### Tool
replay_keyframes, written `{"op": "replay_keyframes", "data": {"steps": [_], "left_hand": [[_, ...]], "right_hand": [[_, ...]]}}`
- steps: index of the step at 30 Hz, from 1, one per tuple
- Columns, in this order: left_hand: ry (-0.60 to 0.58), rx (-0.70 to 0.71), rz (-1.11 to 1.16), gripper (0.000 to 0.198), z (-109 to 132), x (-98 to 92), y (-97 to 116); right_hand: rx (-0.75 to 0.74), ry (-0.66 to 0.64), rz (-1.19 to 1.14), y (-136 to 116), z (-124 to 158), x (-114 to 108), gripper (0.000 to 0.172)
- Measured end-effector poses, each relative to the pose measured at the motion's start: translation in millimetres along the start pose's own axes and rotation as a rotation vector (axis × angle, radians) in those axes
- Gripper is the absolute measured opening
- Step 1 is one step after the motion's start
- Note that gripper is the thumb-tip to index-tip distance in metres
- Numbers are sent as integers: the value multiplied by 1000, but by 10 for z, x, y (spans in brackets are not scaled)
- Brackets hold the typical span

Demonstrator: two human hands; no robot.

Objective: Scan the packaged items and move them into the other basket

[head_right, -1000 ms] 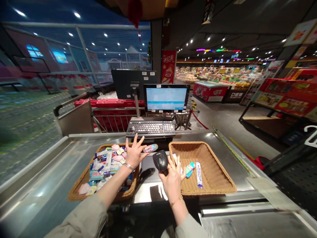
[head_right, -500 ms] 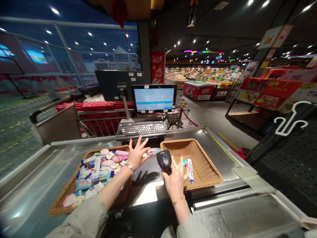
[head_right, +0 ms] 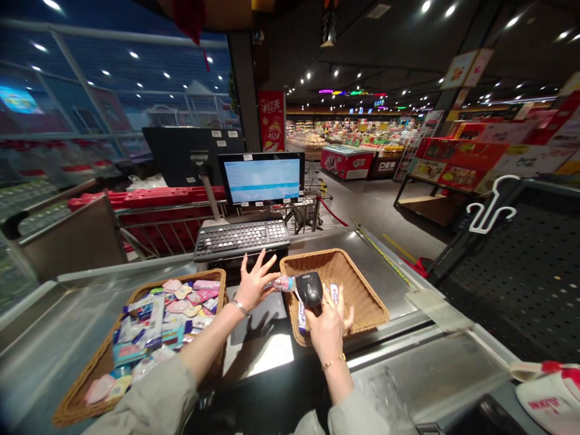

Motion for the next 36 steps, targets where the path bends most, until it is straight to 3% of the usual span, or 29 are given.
{"op": "replay_keyframes", "data": {"steps": [14,25,30,36], "left_hand": [[-100,110,81,35,-222,396,275],[-183,197,157,28,-271,625,531],[-173,171,179,35,-267,636,500],[-170,116,161,34,-186,513,364]], "right_hand": [[112,64,19,416,-35,-158,37],[162,132,32,577,-9,-230,35],[164,123,24,597,-17,-199,35],[149,112,2,495,-39,-153,39]]}}
Point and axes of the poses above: each hand's wrist, its own z-axis away from the middle knuckle, its own x-axis out of the palm, y = z × x, the point moved 6 cm from there along -z, towards the middle knuckle, and after that the axes turned 1 degree about -z, right-handed, at the moved point
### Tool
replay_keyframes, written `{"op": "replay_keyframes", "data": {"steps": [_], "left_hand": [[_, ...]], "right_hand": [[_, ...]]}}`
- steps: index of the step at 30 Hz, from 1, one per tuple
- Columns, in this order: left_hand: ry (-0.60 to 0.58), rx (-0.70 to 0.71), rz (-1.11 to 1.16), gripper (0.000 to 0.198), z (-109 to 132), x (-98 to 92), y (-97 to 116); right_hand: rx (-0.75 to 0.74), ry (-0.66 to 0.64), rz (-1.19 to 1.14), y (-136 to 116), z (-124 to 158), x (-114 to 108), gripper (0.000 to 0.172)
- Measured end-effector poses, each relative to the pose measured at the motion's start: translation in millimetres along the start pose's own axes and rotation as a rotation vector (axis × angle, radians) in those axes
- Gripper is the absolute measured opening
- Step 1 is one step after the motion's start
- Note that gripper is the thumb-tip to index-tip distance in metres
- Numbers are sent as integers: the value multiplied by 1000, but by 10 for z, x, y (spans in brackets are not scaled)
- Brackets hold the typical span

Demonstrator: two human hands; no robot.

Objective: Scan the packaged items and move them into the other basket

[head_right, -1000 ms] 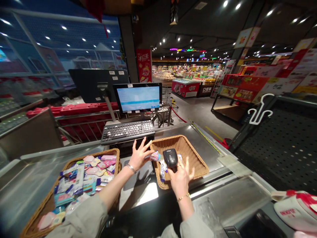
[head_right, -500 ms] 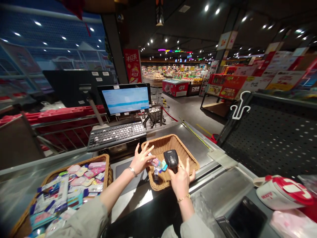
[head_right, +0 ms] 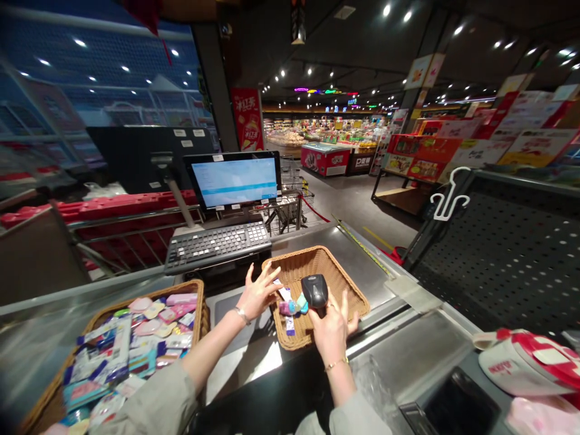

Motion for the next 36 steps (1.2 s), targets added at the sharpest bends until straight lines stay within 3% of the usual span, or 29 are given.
{"op": "replay_keyframes", "data": {"steps": [7,19,31,36], "left_hand": [[26,-98,-84,34,339,-159,-208],[53,-325,-170,34,1090,-539,-585],[118,-641,-275,34,1910,-872,-941],[111,-732,-323,32,2253,-1107,-1113]], "right_hand": [[-57,-67,3,-270,26,186,43],[-245,-168,-115,-978,242,505,38],[-354,-308,-209,-1425,494,814,36],[-380,-369,-226,-1559,581,872,31]]}}
Point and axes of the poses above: each hand's wrist, its own z-axis away from the middle knuckle, its own x-axis out of the palm, y = z × x, the point moved 6 cm from there along -z, towards the middle knuckle, and after that the axes turned 1 degree about -z, right-handed, at the moved point
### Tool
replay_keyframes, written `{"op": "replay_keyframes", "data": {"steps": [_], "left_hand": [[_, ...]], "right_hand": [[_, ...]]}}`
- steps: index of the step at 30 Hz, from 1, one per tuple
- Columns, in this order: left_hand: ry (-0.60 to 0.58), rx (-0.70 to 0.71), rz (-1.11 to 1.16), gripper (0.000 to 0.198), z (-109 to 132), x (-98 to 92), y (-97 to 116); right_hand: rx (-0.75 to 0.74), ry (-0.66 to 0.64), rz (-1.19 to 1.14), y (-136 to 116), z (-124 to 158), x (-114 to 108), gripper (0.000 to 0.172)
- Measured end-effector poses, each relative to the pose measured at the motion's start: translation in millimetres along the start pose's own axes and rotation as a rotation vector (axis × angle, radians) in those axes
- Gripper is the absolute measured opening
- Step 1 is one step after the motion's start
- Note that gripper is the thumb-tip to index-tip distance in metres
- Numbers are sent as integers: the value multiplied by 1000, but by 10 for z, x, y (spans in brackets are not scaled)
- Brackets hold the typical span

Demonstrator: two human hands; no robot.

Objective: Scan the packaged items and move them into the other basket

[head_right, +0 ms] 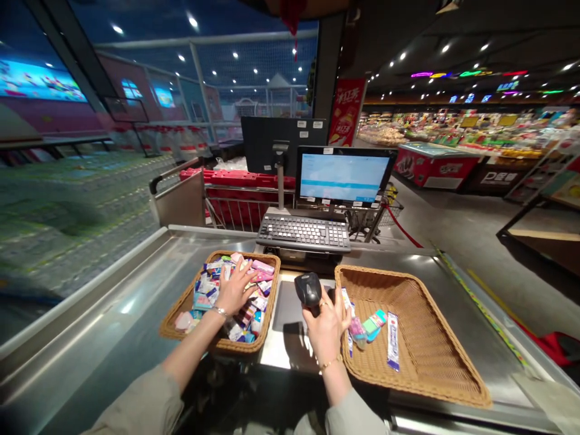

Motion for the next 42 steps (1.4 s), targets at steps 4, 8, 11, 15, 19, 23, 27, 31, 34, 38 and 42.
{"op": "replay_keyframes", "data": {"steps": [4,8,11,15,19,23,27,31,34,38,42], "left_hand": [[10,-18,-70,32,-8,-174,-398],[-44,-8,-147,35,-51,-277,-768],[-152,20,-189,41,-88,-273,-950],[-275,101,-222,58,-138,-206,-1057],[-358,238,-219,59,-188,-89,-1090],[-412,340,-208,50,-256,19,-1131],[-432,370,-199,41,-344,83,-1172],[-437,394,-169,27,-411,115,-1167],[-455,415,-156,20,-445,125,-1160],[-501,405,-153,23,-488,97,-1212],[-413,382,-105,20,-525,-63,-1235]], "right_hand": [[-20,-4,-1,-51,-6,54,31],[-27,-8,-3,-46,-7,106,31],[-31,-13,-7,-35,-14,119,31],[-18,-7,-10,-22,-36,109,31],[-9,14,13,-16,-59,105,30],[-10,33,34,-13,-68,123,32],[6,49,44,-14,-66,134,34],[13,62,59,-22,-62,130,34],[7,64,69,-25,-56,133,34],[17,65,74,-16,-46,150,35],[20,56,59,-32,-38,179,33]]}}
Point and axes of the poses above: each hand's wrist, its own z-axis away from the middle knuckle, its own x-axis out of the palm, y = z × x, the point moved 6 cm from there along -z, towards the middle knuckle, and after that the axes turned 1 degree about -z, right-handed, at the moved point
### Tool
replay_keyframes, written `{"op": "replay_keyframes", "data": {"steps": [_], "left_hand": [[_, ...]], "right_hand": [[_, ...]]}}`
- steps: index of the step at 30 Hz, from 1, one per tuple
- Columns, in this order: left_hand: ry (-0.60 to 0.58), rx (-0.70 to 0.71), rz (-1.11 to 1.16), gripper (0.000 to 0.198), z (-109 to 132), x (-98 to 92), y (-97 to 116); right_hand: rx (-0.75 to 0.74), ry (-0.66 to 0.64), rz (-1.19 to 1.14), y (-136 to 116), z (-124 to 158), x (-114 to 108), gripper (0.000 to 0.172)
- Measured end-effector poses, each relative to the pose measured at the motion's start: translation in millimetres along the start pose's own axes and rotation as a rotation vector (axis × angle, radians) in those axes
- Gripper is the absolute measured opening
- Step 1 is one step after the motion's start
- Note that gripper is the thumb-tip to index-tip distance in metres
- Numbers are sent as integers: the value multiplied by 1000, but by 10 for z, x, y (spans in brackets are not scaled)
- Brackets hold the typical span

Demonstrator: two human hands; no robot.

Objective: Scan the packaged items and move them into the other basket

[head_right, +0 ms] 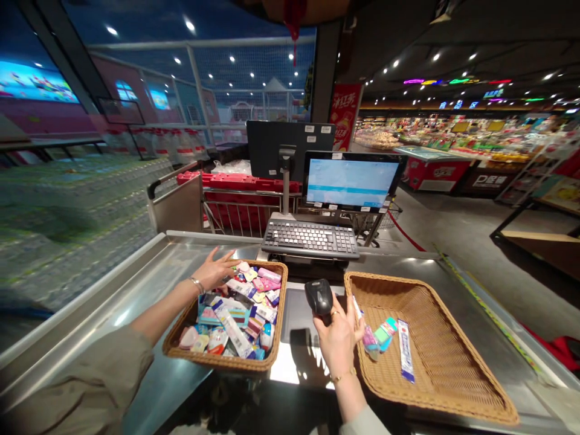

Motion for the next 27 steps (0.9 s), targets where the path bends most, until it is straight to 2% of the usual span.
{"op": "replay_keyframes", "data": {"steps": [5,8,14,21,27], "left_hand": [[95,-56,15,13,37,-130,110],[170,-51,19,11,35,-145,247],[328,-93,-19,18,46,-119,517],[424,-203,-16,21,-26,-159,892],[503,-285,29,20,-99,-162,1092]], "right_hand": [[-22,7,-22,-85,20,-3,33],[-22,4,-17,-108,35,-5,32],[-1,-26,8,-69,67,-21,32],[0,-30,-23,-102,114,-126,35],[-4,-39,-13,-114,161,-154,33]]}}
Point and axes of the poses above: each hand's wrist, its own z-axis away from the middle knuckle, its own x-axis out of the palm, y = z × x, the point moved 6 cm from there along -z, towards the middle knuckle, and after that the axes turned 1 degree about -z, right-handed, at the moved point
